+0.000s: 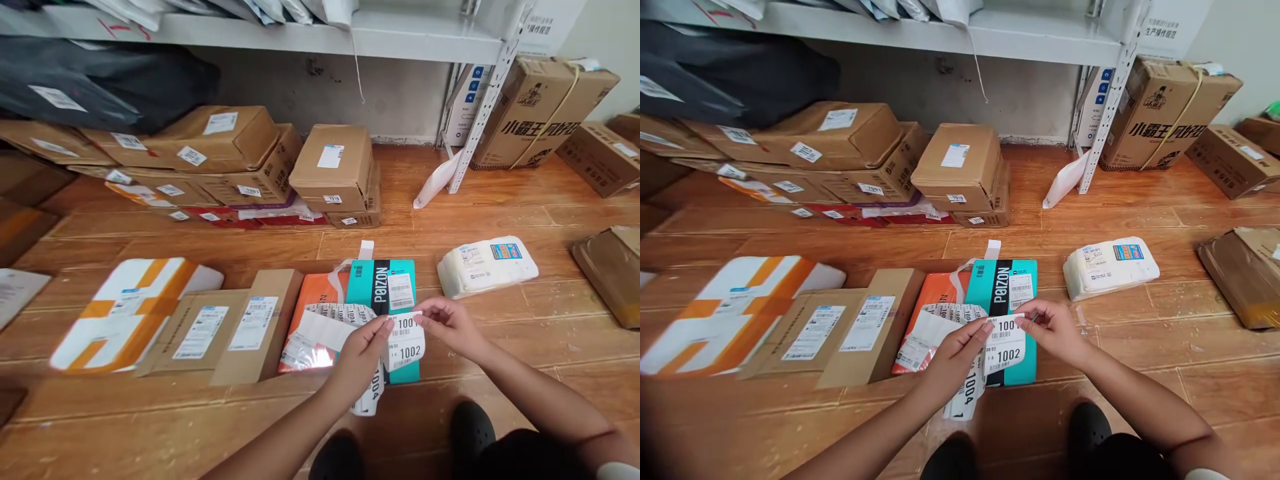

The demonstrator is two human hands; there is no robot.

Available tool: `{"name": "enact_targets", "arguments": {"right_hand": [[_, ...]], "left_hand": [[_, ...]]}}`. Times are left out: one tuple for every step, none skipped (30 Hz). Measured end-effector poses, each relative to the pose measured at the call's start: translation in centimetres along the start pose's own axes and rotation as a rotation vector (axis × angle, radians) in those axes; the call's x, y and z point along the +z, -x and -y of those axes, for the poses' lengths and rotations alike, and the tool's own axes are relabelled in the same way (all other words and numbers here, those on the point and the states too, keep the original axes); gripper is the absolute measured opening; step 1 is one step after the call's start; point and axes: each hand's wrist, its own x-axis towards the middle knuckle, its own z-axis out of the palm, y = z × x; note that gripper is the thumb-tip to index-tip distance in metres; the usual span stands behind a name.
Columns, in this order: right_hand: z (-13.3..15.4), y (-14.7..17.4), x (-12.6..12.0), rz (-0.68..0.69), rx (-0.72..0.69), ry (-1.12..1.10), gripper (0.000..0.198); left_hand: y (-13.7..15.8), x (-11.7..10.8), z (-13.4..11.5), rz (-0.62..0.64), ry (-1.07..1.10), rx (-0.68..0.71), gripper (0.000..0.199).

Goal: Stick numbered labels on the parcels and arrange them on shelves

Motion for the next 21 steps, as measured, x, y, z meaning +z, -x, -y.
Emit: {"name": "enact_targets", "arguments": {"right_hand": [[-0.2,0.1,-0.2,-0.013,0.015,-0.029,0.034],[-0.4,0.2,-0.4,-0.024,0.023,-0.052,0.035],[-0.5,0.3,-0.5,-0.032,0.026,-0.067,0.035],[-0.6,0.3,-0.5,-0.040,0.025,-0.073,0.035],[-0.7,0.4,-0.5,-0.053,0.015,-0.072,0.035],[-0.8,0.4,-0.4,-0.071,-0.001,-0.067,0.035],[-1.0,0.5,-0.3,-0.091,-0.021,-0.061,0.035],[-1.3,0.6,-0.2,-0.109,-0.037,-0.060,0.035],[-1.7,0.6,-0.1,-0.123,-0.044,-0.069,0.036],[-2.2,0.7,0.0,-0.132,-0.037,-0.089,0.037],[-2.7,0.8,0.1,-0.136,-0.013,-0.124,0.039],[-3.4,0.9,0.3,-0.138,0.022,-0.167,0.040],[-4.0,1.0,0.4,-0.140,0.061,-0.213,0.041],[-4.6,1.1,0.6,-0.140,0.099,-0.256,0.042],[-5.1,1.3,0.8,-0.140,0.133,-0.292,0.042],[-5.6,1.5,1.0,-0.140,0.160,-0.321,0.042],[-6.0,1.7,1.3,-0.144,0.179,-0.345,0.042],[-6.4,1.8,1.5,-0.152,0.188,-0.359,0.041],[-6.8,1.9,1.7,-0.159,0.186,-0.365,0.040],[-7.2,1.9,1.6,-0.163,0.174,-0.359,0.038],[-7.6,1.9,1.3,-0.169,0.152,-0.336,0.037]], "left_hand": [[-0.1,0.0,0.1,-0.005,-0.005,-0.005,0.047],[-0.2,0.0,0.1,-0.009,-0.015,-0.009,0.048],[-0.3,0.1,0.2,-0.014,-0.030,-0.012,0.049],[-0.4,0.2,0.2,-0.017,-0.045,-0.017,0.049],[-0.5,0.3,0.2,-0.018,-0.055,-0.023,0.049],[-0.6,0.4,0.3,-0.018,-0.059,-0.033,0.048],[-0.7,0.5,0.4,-0.015,-0.059,-0.046,0.048],[-0.7,0.5,0.6,-0.008,-0.061,-0.061,0.050],[-0.8,0.5,0.9,0.006,-0.070,-0.080,0.051],[-0.9,0.4,1.3,0.022,-0.088,-0.098,0.050],[-1.1,0.2,1.7,0.042,-0.113,-0.112,0.048],[-1.2,0.0,2.2,0.062,-0.138,-0.126,0.046],[-1.4,-0.2,2.7,0.083,-0.159,-0.139,0.045],[-1.5,-0.4,3.2,0.102,-0.175,-0.156,0.046],[-1.6,-0.6,3.6,0.119,-0.190,-0.177,0.046],[-1.7,-0.7,3.9,0.131,-0.209,-0.197,0.047],[-1.8,-0.8,4.1,0.139,-0.234,-0.215,0.048],[-1.9,-0.7,4.3,0.144,-0.262,-0.227,0.050],[-1.9,-0.7,4.3,0.149,-0.289,-0.227,0.050],[-1.9,-0.5,4.4,0.153,-0.311,-0.214,0.050],[-1.8,-0.4,4.4,0.156,-0.331,-0.188,0.049]]}}
